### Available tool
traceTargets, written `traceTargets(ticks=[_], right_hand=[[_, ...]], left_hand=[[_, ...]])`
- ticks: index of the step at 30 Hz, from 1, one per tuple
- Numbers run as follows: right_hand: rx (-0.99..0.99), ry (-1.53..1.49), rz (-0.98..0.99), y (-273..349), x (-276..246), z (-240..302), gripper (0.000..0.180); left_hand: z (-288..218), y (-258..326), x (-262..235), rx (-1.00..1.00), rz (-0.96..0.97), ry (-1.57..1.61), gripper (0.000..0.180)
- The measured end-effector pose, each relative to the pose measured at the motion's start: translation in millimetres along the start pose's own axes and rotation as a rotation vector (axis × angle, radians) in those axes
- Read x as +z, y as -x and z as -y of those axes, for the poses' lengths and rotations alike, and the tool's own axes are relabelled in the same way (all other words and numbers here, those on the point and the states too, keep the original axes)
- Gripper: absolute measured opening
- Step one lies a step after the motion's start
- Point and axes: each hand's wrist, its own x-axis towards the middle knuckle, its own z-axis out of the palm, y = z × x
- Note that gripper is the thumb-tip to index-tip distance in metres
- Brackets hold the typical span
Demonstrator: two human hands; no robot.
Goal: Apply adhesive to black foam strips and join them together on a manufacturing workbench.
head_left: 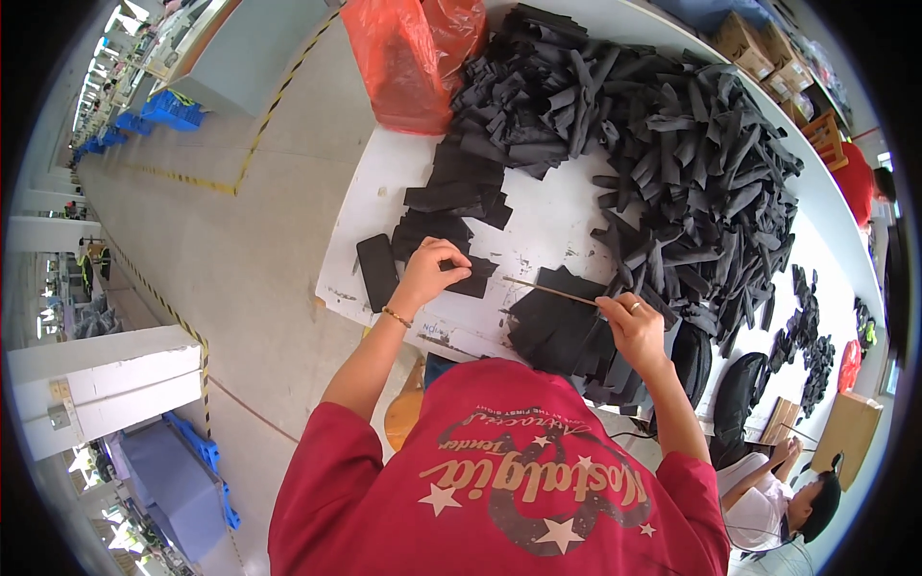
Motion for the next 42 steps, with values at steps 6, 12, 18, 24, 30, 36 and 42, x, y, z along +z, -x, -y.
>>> traceTargets(ticks=[6, 12, 18, 24, 30, 36, 42], right_hand=[[-0.069, 0.060, -0.026, -9.2, 27.3, 5.3, 0.020], [0.180, -0.464, 0.002, -27.2, 85.2, 44.4, 0.017], [0.422, -0.814, 0.126, -8.2, 122.9, 71.3, 0.013], [0.423, -0.620, -0.196, -25.3, 124.8, 104.3, 0.009], [0.386, -0.525, 0.004, 7.7, 116.5, 98.8, 0.011], [0.422, -0.578, 0.161, 42.4, 68.2, 93.8, 0.013], [0.308, -0.275, 0.218, 80.0, -1.8, 94.8, 0.018]], left_hand=[[-23.4, -4.7, 7.7, 0.196, 0.021, -0.040, 0.010], [-103.5, 2.9, 35.0, 0.495, -0.200, -0.261, 0.030], [-50.6, 25.8, 69.7, -0.138, -0.538, 1.269, 0.032], [-65.8, 16.5, 97.5, -0.431, -0.565, 1.621, 0.025], [-60.3, -0.4, 75.0, -0.488, -0.766, 1.498, 0.021], [-40.0, -5.8, 66.2, -0.443, -0.775, 1.359, 0.024], [-22.8, -9.8, 48.0, -0.442, -0.810, 1.562, 0.026]])
